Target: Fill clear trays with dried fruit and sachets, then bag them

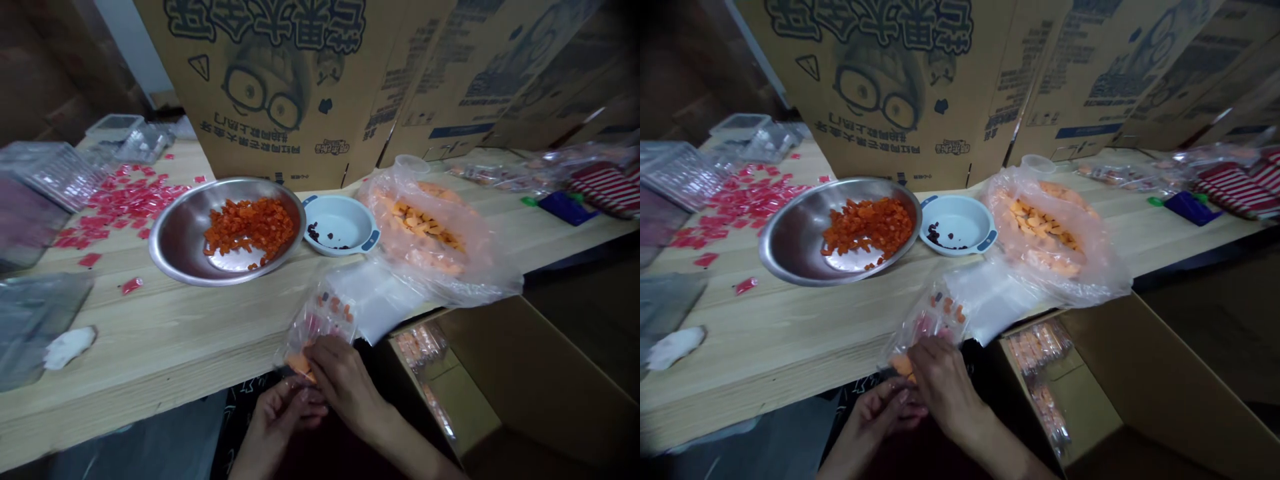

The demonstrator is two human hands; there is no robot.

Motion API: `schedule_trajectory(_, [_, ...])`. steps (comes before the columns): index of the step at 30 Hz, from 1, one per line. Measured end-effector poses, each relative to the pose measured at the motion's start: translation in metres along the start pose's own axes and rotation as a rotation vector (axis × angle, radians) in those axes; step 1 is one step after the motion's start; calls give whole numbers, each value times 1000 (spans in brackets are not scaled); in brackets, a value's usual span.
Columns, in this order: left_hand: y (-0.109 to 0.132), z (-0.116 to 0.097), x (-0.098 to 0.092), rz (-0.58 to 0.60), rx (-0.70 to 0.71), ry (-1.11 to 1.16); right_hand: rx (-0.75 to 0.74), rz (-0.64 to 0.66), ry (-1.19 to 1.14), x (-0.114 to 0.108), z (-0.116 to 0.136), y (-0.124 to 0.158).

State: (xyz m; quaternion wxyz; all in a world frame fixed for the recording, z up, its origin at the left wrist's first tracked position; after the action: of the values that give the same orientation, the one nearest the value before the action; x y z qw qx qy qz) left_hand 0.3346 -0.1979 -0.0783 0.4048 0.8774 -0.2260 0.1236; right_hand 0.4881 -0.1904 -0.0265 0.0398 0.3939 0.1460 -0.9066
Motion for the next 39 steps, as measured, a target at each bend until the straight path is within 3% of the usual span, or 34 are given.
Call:
schedule_trajectory(5, [-14, 5, -6, -268, 267, 46, -84, 41, -88, 30, 21, 9])
schedule_trajectory(8, [-13, 5, -13, -366, 386, -116, -69, 32, -96, 33, 21, 11])
schedule_trajectory(11, [-4, 4, -29, -452, 391, -345, -83, 41, -85, 27, 15, 14])
schedule_trajectory(14, [6, 4, -45, -470, 362, -541, -175, 67, 9, 30, 5, 24])
schedule_trajectory(17, [12, 6, -58, -442, 360, -630, -275, 148, 196, 48, -13, 38])
schedule_trajectory(21, [15, 6, -69, -462, 370, -648, -423, 65, 262, 56, -26, 44])
schedule_trajectory(25, [24, -9, -65, -481, 397, -472, -423, 1, 116, 25, -17, 34])
schedule_trajectory(28, [33, -29, -50, -482, 457, -240, -352, -71, -27, -10, 3, 23])
schedule_trajectory(30, [34, -39, -34, -331, 429, -40, -327, -95, -96, -28, 20, 18])
schedule_trajectory(33, [28, -48, -6, -32, 231, 248, -326, -92, -149, -46, 45, 18])
schedule_trajectory(35, [26, -53, 8, 60, 138, 335, -261, -114, -195, -60, 52, 23])
schedule_trajectory(37, [25, -56, 19, 111, 109, 353, -75, -223, -230, -85, 45, 32])
schedule_trajectory(39, [25, -56, 27, 158, 90, 349, 172, -456, -209, -127, 30, 52])
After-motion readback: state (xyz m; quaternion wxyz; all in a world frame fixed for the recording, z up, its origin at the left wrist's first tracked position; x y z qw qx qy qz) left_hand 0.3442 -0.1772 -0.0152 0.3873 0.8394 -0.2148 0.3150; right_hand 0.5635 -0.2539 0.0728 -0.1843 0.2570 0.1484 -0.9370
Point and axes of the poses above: each hand's wrist, its own y-axis away from the middle knuckle, its own x-axis out of the palm, z = x × y, the point moved 4 cm from there along -y, towards the middle knuckle, and after that the axes turned 4 degrees about -x, right-handed, at the moved point
